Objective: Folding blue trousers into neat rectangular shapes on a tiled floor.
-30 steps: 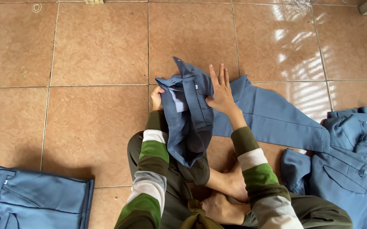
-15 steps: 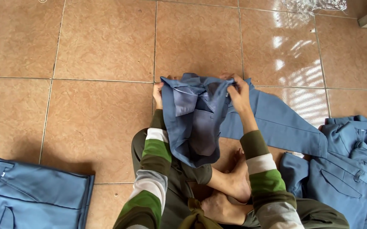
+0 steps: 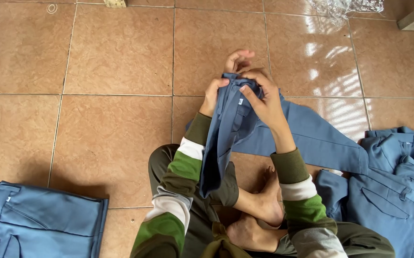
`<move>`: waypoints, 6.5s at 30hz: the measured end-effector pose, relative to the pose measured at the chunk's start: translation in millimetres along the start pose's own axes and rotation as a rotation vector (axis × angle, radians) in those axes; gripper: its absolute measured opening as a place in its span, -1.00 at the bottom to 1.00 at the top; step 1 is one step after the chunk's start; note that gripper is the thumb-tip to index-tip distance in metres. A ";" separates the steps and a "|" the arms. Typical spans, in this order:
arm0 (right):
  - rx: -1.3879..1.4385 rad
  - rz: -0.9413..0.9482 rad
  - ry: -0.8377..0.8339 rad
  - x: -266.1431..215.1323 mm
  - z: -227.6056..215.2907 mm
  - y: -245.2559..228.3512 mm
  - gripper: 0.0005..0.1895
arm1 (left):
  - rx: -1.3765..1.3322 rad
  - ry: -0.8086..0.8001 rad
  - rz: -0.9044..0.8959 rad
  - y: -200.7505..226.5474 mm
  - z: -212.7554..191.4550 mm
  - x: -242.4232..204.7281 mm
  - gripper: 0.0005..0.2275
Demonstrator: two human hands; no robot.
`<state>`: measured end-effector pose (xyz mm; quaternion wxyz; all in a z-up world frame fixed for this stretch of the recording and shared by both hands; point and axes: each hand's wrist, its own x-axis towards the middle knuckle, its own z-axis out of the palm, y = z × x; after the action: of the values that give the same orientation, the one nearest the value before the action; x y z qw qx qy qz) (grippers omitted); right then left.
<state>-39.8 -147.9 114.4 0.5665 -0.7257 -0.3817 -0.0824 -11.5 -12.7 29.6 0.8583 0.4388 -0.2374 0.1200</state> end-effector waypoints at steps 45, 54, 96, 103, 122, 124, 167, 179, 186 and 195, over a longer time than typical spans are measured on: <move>-0.464 0.582 -0.336 -164.1 -68.6 155.7 -0.76 | 1.276 0.700 0.520 134.7 -77.3 61.0 -0.32; -0.504 0.565 0.438 -130.8 -133.0 117.0 -0.71 | 1.280 0.723 0.621 182.8 -57.0 56.7 -0.66; -0.717 1.366 -0.277 -285.9 -77.1 210.5 0.16 | 1.575 0.070 -1.555 -124.0 -132.7 -147.0 0.21; -0.475 1.049 -0.081 -281.6 -61.2 207.1 -0.06 | 1.652 0.329 -1.738 -36.6 -208.9 -135.6 0.29; -0.304 1.273 0.758 -355.8 -83.4 349.6 0.06 | 1.731 0.308 -1.374 -151.6 -198.5 -179.7 -0.06; -0.056 1.234 0.803 -335.7 -91.2 323.8 -0.09 | 1.730 0.250 -1.339 -159.4 -185.5 -183.7 -0.10; 0.418 1.281 0.758 -272.5 -123.9 301.0 -0.16 | 1.636 0.497 -1.251 -116.5 -206.7 -194.1 0.02; 0.685 1.222 0.885 -203.5 -119.7 223.2 0.14 | 1.675 0.364 -1.317 -120.9 -221.3 -199.9 0.03; -0.361 1.054 0.707 -233.3 -155.3 279.8 -0.45 | 1.637 0.322 -1.314 -122.6 -219.7 -200.4 -0.05; -0.450 1.445 0.733 -429.3 -225.9 386.5 -0.46 | 1.648 0.412 -1.249 -122.5 -232.6 -203.3 -0.05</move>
<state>-17.3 -571.4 -338.2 0.4099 -0.8145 0.4106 -0.0041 -65.0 104.5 -276.8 0.2280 0.9019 0.3361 -0.1469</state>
